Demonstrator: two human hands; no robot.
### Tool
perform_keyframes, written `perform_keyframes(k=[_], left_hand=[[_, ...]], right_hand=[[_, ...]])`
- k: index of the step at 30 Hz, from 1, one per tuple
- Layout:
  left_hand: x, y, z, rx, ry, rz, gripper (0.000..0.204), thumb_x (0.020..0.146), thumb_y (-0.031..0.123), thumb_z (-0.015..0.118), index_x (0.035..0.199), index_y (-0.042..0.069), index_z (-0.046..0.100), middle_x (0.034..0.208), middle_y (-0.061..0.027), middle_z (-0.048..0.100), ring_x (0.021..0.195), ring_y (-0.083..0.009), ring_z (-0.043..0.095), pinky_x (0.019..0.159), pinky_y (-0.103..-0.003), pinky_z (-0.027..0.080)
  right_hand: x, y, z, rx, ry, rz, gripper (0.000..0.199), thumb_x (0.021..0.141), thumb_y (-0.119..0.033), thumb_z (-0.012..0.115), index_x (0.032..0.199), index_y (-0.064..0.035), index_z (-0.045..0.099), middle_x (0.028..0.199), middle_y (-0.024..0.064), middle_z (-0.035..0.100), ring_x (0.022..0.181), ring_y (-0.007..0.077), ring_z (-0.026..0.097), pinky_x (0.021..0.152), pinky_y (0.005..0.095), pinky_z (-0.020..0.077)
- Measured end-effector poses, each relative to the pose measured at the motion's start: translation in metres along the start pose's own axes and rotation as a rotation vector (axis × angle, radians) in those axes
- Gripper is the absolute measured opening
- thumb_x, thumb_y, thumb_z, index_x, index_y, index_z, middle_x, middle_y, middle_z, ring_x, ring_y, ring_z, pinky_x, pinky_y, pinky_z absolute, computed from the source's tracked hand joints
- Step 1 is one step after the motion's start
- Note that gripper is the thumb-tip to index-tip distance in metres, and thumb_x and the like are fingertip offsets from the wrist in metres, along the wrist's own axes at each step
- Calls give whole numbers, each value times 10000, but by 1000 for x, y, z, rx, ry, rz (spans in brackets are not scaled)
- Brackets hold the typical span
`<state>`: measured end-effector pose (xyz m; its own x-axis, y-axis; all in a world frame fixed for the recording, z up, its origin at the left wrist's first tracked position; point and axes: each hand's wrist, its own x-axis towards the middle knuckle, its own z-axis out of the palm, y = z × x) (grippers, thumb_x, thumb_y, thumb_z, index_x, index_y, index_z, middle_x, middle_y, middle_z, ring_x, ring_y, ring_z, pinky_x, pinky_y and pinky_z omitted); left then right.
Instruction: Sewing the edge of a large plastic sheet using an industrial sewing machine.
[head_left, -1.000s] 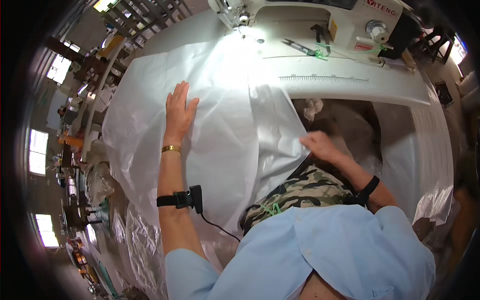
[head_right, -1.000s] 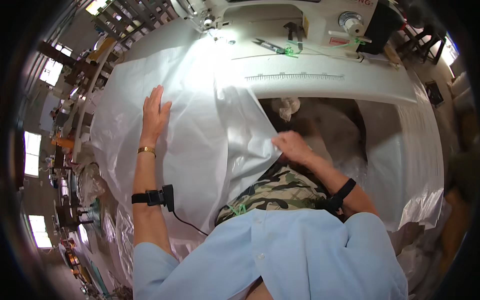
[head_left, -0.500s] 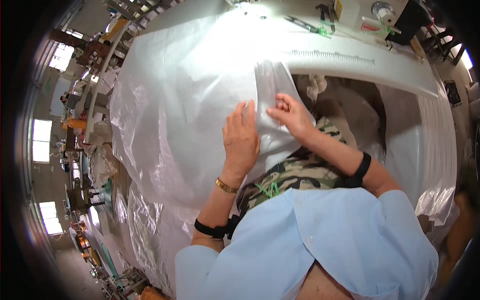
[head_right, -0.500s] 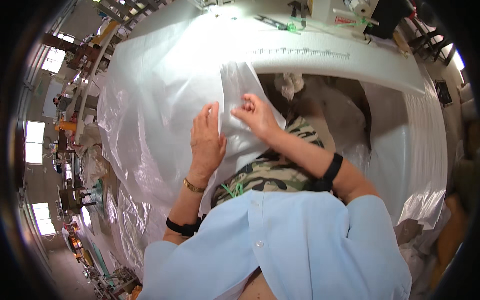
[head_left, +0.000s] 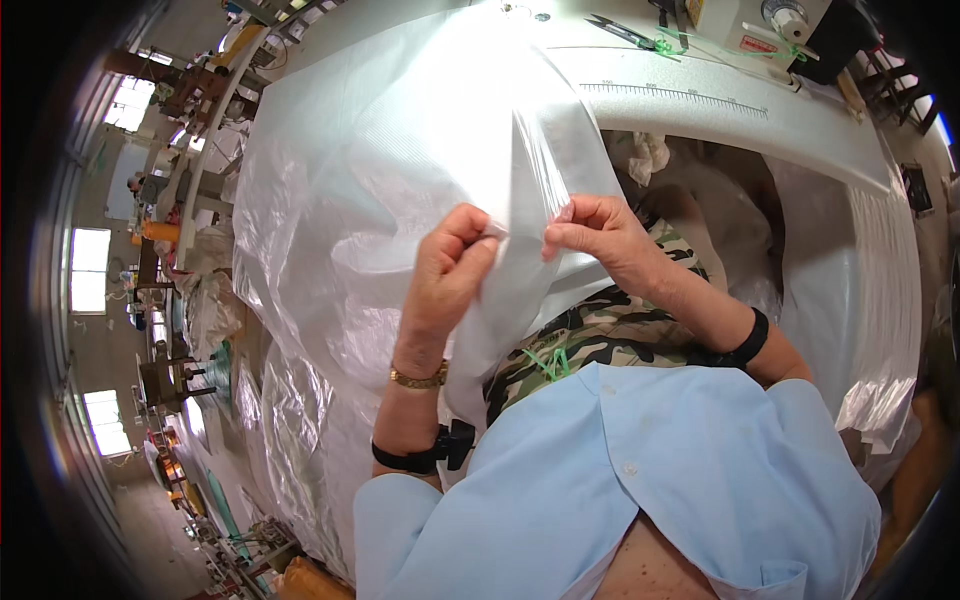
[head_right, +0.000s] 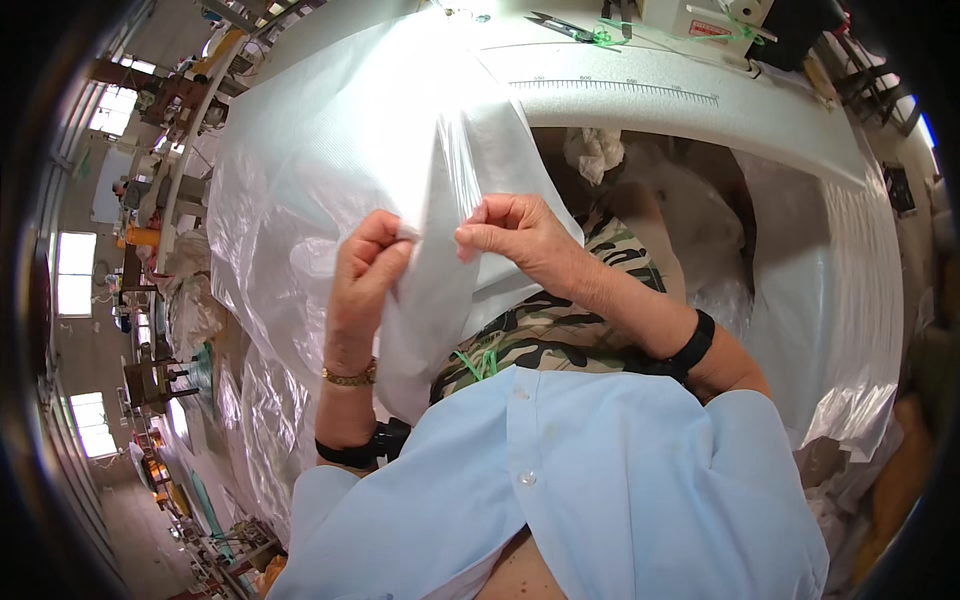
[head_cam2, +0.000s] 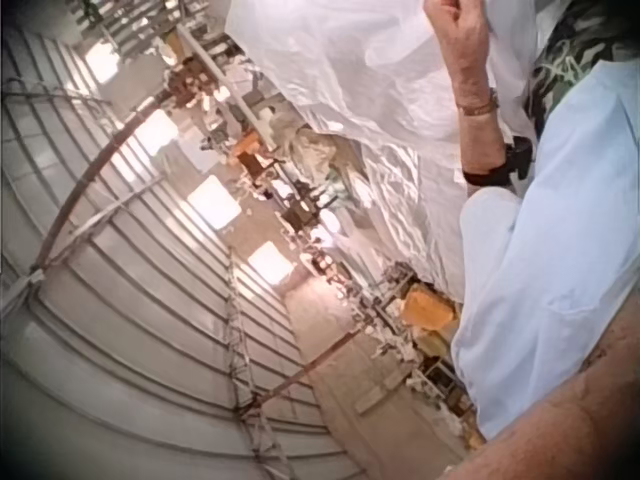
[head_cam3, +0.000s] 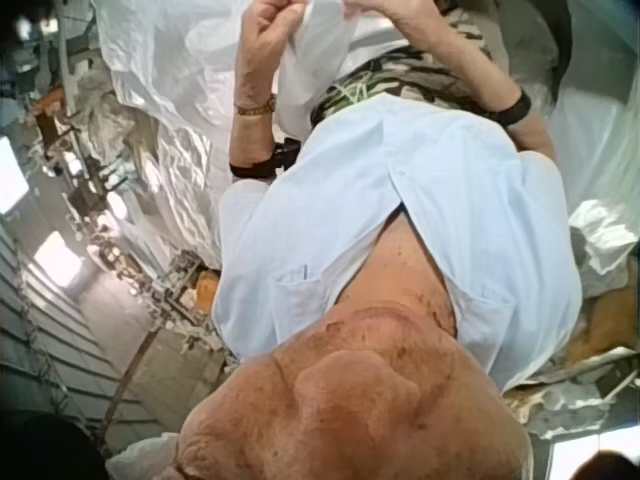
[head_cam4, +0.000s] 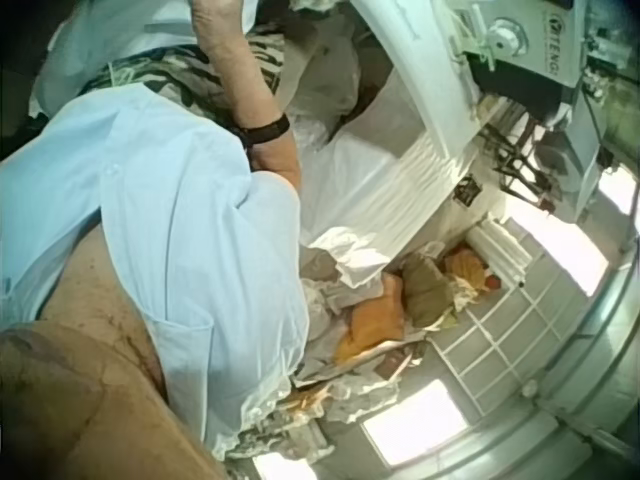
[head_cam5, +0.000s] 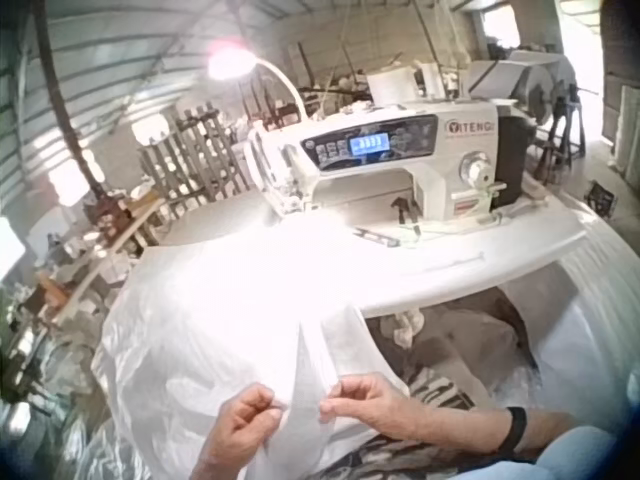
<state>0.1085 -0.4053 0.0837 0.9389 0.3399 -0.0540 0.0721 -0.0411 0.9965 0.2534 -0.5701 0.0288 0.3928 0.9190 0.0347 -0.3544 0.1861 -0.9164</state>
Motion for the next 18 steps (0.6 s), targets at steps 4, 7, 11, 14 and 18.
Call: perform_keyframes(k=[4, 7, 11, 14, 18], left_hand=[[-2, -16, 13, 166, 15, 78, 38, 962, 25, 530, 951, 14, 564, 802, 42, 551, 724, -14, 454, 622, -188, 382], [-2, -25, 16, 95, 42, 44, 50, 979, 49, 535, 974, 10, 566, 820, 32, 563, 737, -25, 482, 636, -198, 410], [-6, -25, 21, 77, 98, 69, 80, 999, 79, 535, 1010, 8, 571, 843, 23, 576, 742, -29, 497, 651, -199, 429], [-6, -30, 16, 18, 73, 49, 126, 1021, 112, 510, 1036, 4, 574, 863, 21, 585, 749, -31, 506, 662, -193, 435], [-9, -24, 15, -90, 147, -46, 159, 1038, 155, 494, 1043, 18, 575, 855, 29, 581, 735, -19, 492, 640, -184, 419]], right_hand=[[-9, -7, 17, 30, -56, 39, 160, 947, -154, 663, 863, -18, 652, 800, 19, 660, 786, 69, 612, 736, 237, 494], [-11, -7, 24, 94, -147, 90, 178, 954, -162, 655, 858, -13, 647, 768, 12, 638, 749, 72, 603, 707, 241, 495], [-10, -7, 35, 79, -249, 144, 150, 968, -134, 629, 910, 3, 648, 806, 30, 638, 727, 93, 611, 706, 248, 518], [-7, -9, 39, 138, -271, 150, 179, 981, -155, 604, 879, -11, 635, 751, 19, 627, 685, 82, 614, 649, 237, 514], [-3, -1, 46, 106, -335, 201, 200, 982, -175, 590, 854, -25, 622, 675, 4, 607, 622, 75, 602, 584, 232, 504]])
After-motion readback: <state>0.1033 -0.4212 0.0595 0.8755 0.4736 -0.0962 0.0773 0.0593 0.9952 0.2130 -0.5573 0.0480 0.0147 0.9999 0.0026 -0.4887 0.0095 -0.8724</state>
